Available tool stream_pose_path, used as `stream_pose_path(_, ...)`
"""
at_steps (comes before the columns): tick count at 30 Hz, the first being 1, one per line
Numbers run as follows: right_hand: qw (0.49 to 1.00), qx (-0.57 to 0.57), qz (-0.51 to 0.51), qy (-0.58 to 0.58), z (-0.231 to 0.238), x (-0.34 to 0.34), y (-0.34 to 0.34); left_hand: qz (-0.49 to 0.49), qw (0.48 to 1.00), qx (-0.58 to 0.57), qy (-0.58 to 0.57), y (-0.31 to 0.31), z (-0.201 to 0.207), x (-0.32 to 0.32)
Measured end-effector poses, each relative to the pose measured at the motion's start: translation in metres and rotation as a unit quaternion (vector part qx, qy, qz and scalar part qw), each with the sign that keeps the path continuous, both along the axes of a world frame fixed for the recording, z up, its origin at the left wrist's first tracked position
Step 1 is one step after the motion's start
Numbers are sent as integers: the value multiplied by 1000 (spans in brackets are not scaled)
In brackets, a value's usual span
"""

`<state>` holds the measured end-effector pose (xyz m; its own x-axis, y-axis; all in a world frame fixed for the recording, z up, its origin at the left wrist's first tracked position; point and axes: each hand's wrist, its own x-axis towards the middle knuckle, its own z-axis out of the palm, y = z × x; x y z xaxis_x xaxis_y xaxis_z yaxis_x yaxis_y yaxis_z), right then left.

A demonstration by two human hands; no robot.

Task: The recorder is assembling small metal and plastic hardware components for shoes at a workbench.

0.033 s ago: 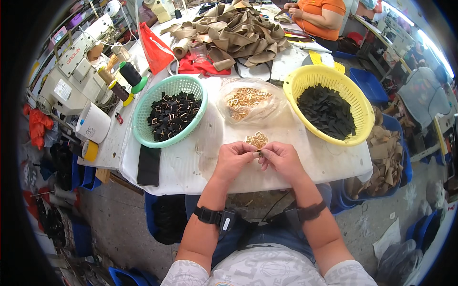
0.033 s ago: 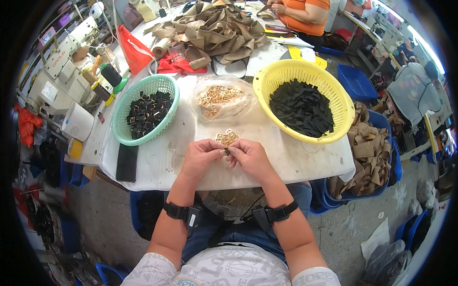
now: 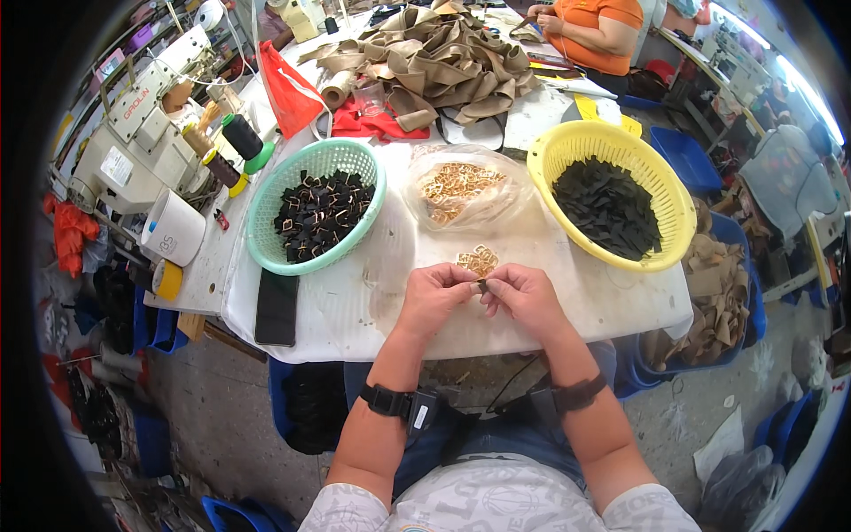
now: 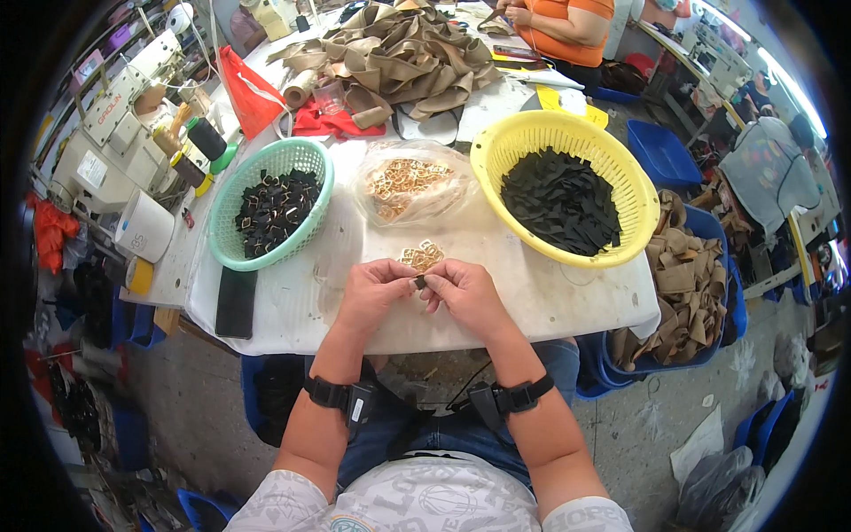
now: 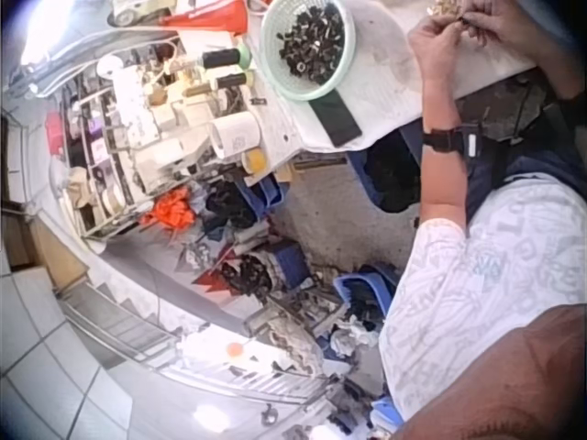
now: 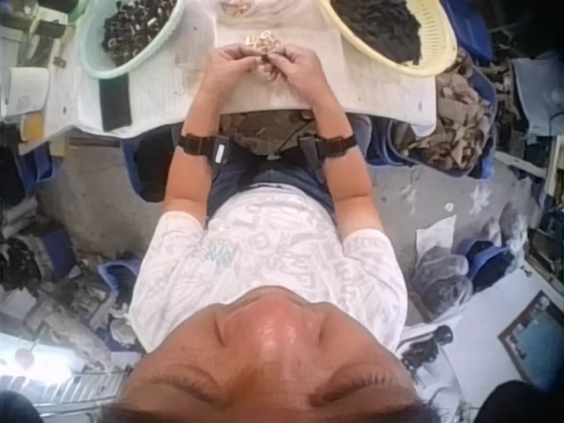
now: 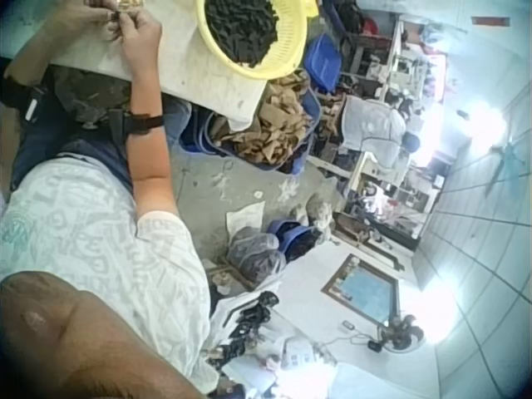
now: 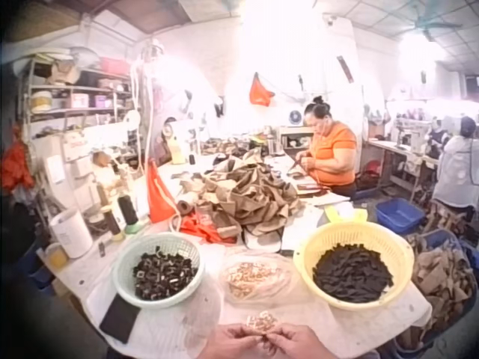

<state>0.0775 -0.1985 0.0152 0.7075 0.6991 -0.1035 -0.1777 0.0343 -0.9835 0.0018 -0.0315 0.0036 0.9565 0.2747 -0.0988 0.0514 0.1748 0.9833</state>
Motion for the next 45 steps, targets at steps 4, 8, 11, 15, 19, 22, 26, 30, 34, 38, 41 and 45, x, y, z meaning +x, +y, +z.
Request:
stream_pose_path(4, 999, 3, -7, -35, -11, 0, 2, 4, 1000, 2, -1, 0, -7, 2)
stream_pose_path(8, 999, -13, -5, -51, -11, -1, 4, 11, 999, 33, 1, -2, -8, 0)
stream_pose_path(11, 999, -14, 10, -29, -5, 2, 1, 10, 999, 40, -5, -2, -8, -1)
stream_pose_path(15, 1000, -1, 17, -3, -2, 4, 0, 0, 999, 32, -18, -4, -2, -2)
stream_pose_path(19, 1000, -1, 12, -9, -3, 4, 1, 7, 999, 35, -22, -3, -4, -3)
stream_pose_path(22, 1000, -1, 9, -3, 1, 1, 0, 9, 998, 50, -24, -2, -6, -5)
stream_pose_path(26, 999, -14, 9, -51, -9, 1, 2, 7, 997, 74, -28, -1, -8, -6)
stream_pose_path(30, 995, -33, 0, -91, -14, -3, 4, 4, 997, 73, -38, -3, -8, -8)
stream_pose_path(34, 984, -69, -7, -162, -13, -7, 5, -4, 997, 67, -42, -2, -12, -9)
stream_pose_path(38, 987, -50, -32, -151, -8, -7, 3, -9, 997, 35, -64, -5, -6, -10)
stream_pose_path(41, 994, -5, -43, -98, -15, 0, 1, 10, 997, 11, -82, -7, -11, -7)
stream_pose_path(45, 996, 14, -61, -58, -17, 0, 1, 29, 996, 51, -61, -7, -14, -7)
